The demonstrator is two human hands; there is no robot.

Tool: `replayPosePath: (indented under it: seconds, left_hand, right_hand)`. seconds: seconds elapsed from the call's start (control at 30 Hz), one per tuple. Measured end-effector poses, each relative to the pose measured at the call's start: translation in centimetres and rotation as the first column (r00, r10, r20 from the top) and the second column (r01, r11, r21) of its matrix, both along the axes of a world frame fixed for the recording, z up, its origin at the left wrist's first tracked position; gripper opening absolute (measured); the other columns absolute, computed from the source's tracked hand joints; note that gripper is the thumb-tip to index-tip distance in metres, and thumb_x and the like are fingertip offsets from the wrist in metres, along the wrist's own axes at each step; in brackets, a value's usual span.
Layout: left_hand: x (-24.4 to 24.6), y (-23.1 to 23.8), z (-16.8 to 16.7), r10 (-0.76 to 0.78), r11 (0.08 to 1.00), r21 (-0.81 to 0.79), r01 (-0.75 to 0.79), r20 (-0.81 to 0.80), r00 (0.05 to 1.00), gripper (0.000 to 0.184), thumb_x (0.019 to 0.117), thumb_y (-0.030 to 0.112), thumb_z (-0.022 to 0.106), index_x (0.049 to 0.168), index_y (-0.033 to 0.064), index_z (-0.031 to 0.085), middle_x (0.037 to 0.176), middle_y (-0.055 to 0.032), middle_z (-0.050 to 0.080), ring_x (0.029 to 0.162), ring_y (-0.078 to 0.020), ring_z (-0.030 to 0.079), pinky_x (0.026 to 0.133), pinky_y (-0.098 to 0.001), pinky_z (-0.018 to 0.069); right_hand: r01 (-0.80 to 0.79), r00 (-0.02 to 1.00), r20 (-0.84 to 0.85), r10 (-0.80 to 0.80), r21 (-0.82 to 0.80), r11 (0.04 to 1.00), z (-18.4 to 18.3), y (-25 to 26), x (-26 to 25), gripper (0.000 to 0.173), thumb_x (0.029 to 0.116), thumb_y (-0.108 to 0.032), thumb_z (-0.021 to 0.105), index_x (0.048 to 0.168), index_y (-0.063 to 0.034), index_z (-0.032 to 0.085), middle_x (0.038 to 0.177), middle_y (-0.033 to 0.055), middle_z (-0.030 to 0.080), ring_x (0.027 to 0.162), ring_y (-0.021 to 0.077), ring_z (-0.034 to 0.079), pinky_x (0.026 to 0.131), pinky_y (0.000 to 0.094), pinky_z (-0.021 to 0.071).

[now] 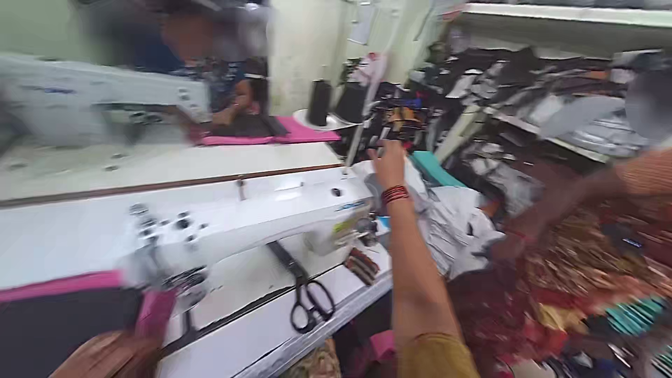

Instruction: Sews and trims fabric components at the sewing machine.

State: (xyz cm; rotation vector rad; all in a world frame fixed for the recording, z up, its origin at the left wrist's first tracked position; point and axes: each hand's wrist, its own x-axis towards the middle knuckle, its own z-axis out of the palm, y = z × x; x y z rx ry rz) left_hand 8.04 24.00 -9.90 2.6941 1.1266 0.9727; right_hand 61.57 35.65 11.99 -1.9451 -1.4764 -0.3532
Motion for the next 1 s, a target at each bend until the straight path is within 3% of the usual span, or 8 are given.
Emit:
replayPosePath:
  seconds: [0.1,0.17,0.27,0.43,0.6,0.73,0.83,1.0]
  left_hand:
    - [0.6,0.8,-1.0,0.234,0.958,0.154,-0.242,0.066,0.970,0.054,0.1045,0.039,0.039,0.094,0.0005,0.076,0.090,-0.0207,0.075,0.090,-0.0423,0.072,0.086,-0.0599,0.0540]
    - [0.9,0.9,0.4,0.330,0.928,-0.151,-0.341,-0.095,0.939,0.057,0.0982,0.046,0.051,0.120,-0.0029,0.071,0.121,-0.0274,0.069,0.120,-0.0506,0.061,0.101,-0.0690,0.0442]
    - [2.1,1.9,2.4,0.323,0.779,-0.428,-0.458,-0.352,0.879,0.065,0.0927,0.047,0.068,0.140,0.0048,0.060,0.145,-0.0253,0.054,0.141,-0.0472,0.043,0.110,-0.0679,0.0345]
    - [4.2,3.5,3.5,0.352,0.668,-0.485,-0.564,-0.461,0.814,0.042,0.1013,0.036,0.060,0.137,0.0162,0.065,0.144,-0.0209,0.053,0.140,-0.0419,0.043,0.108,-0.0623,0.0364]
    - [4.7,4.3,3.6,0.306,0.701,-0.516,-0.492,-0.406,0.861,0.032,0.1058,0.019,0.048,0.125,0.0059,0.069,0.140,-0.0195,0.056,0.139,-0.0406,0.043,0.110,-0.0611,0.0338]
    - [4.3,4.3,3.1,0.266,0.733,-0.507,-0.454,-0.400,0.877,0.032,0.1062,0.016,0.044,0.124,0.0031,0.067,0.140,-0.0193,0.057,0.139,-0.0407,0.044,0.109,-0.0623,0.0340]
    - [4.7,4.6,3.8,0.293,0.670,-0.547,-0.502,-0.426,0.856,0.038,0.1081,0.027,0.048,0.131,0.0014,0.063,0.140,-0.0202,0.058,0.139,-0.0404,0.046,0.111,-0.0607,0.0334]
    - [5.1,5.6,4.0,0.304,0.644,-0.546,-0.536,-0.460,0.834,0.034,0.1069,0.028,0.051,0.127,0.0077,0.069,0.136,-0.0159,0.063,0.135,-0.0388,0.049,0.107,-0.0604,0.0353]
  right_hand:
    - [-0.010,0.999,0.028,0.024,-0.409,0.912,-1.0,3.3,0.6,0.051,0.1005,-0.038,0.065,0.126,0.0071,0.065,0.131,0.0381,0.058,0.126,0.0557,0.054,0.102,0.0729,0.0418]
    - [0.036,0.995,0.094,0.026,-0.603,0.797,-2.8,4.1,0.4,0.051,0.1034,-0.040,0.059,0.117,0.0082,0.068,0.122,0.0367,0.064,0.120,0.0543,0.060,0.097,0.0748,0.0418]
    - [0.168,0.980,0.193,-0.048,-0.675,0.719,-3.6,5.0,0.4,0.053,0.1036,-0.040,0.058,0.110,0.0113,0.069,0.121,0.0379,0.064,0.120,0.0540,0.060,0.097,0.0739,0.0416]
    - [0.264,0.962,0.239,-0.135,-0.665,0.699,-2.7,3.8,-0.3,0.046,0.1037,-0.030,0.058,0.110,0.0141,0.066,0.122,0.0396,0.063,0.121,0.0544,0.059,0.098,0.0719,0.0427]
    - [0.236,0.970,0.057,-0.235,-0.438,0.868,-3.6,-1.1,-0.9,0.048,0.1098,-0.027,0.039,0.127,0.0120,0.061,0.130,0.0393,0.060,0.127,0.0544,0.056,0.103,0.0710,0.0399]
    - [0.277,0.923,-0.292,-0.252,0.048,0.960,-11.3,-6.6,-1.3,0.052,0.1120,-0.027,0.035,0.143,0.0134,0.049,0.139,0.0361,0.056,0.134,0.0469,0.054,0.114,0.0552,0.0381]
    - [0.293,0.871,-0.443,-0.213,0.120,0.949,-15.9,-8.0,-1.7,0.048,0.1114,-0.021,0.039,0.140,0.0171,0.047,0.135,0.0373,0.057,0.131,0.0427,0.056,0.114,0.0480,0.0385]
    - [0.159,0.962,-0.258,-0.091,0.254,0.954,-10.8,-6.7,-0.4,0.048,0.1085,-0.024,0.043,0.130,0.0159,0.057,0.137,0.0375,0.055,0.136,0.0452,0.050,0.119,0.0463,0.0338]
